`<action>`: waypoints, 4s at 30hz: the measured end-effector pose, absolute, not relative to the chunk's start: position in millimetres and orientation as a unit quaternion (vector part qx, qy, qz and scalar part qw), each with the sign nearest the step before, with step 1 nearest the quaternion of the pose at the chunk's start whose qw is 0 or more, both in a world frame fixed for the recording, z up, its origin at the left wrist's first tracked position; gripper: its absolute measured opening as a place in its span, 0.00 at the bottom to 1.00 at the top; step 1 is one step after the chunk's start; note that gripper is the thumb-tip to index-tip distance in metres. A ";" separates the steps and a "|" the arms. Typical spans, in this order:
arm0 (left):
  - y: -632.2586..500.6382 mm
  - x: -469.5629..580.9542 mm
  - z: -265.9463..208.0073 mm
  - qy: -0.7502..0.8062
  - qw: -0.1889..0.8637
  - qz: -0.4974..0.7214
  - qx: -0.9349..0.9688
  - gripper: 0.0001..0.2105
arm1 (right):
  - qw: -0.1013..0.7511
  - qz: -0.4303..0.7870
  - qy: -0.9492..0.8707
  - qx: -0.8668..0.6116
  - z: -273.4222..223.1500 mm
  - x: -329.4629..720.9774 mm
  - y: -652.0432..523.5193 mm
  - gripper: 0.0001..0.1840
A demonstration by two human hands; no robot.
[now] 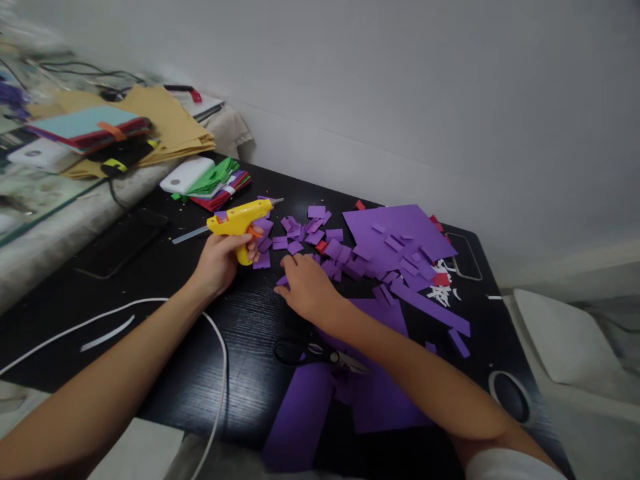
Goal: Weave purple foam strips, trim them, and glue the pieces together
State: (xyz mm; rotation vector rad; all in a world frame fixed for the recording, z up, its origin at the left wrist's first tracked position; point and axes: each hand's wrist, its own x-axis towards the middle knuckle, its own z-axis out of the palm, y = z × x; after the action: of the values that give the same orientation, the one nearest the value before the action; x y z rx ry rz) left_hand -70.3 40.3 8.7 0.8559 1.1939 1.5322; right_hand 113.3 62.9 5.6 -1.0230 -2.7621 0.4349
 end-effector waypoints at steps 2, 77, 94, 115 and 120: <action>40.3 -70.2 8.5 0.495 0.486 0.629 0.351 0.10 | 0.067 0.149 -0.925 -0.343 1.3 111.8 62.1 0.14; 15.1 -5.0 -7.4 0.600 0.487 0.463 0.434 0.19 | 0.359 0.635 -0.544 -0.416 6.0 194.7 47.3 0.14; 4.5 6.0 -0.1 0.594 0.443 0.504 0.444 0.20 | 0.385 0.589 -0.562 -0.435 1.0 191.7 42.2 0.09; 6.1 1.6 5.9 0.582 0.503 0.455 0.449 0.16 | 0.211 0.844 -0.338 -0.358 17.1 202.6 57.4 0.09; 5.9 1.1 6.5 0.582 0.493 0.454 0.460 0.15 | 0.196 0.855 -0.325 -0.354 19.4 205.2 57.6 0.07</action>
State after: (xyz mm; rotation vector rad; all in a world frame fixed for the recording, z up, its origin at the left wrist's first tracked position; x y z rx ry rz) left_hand 1.1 5.9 6.5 1.1161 1.4126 1.1008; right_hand 205.2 57.6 19.4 -0.9906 -0.9110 2.3945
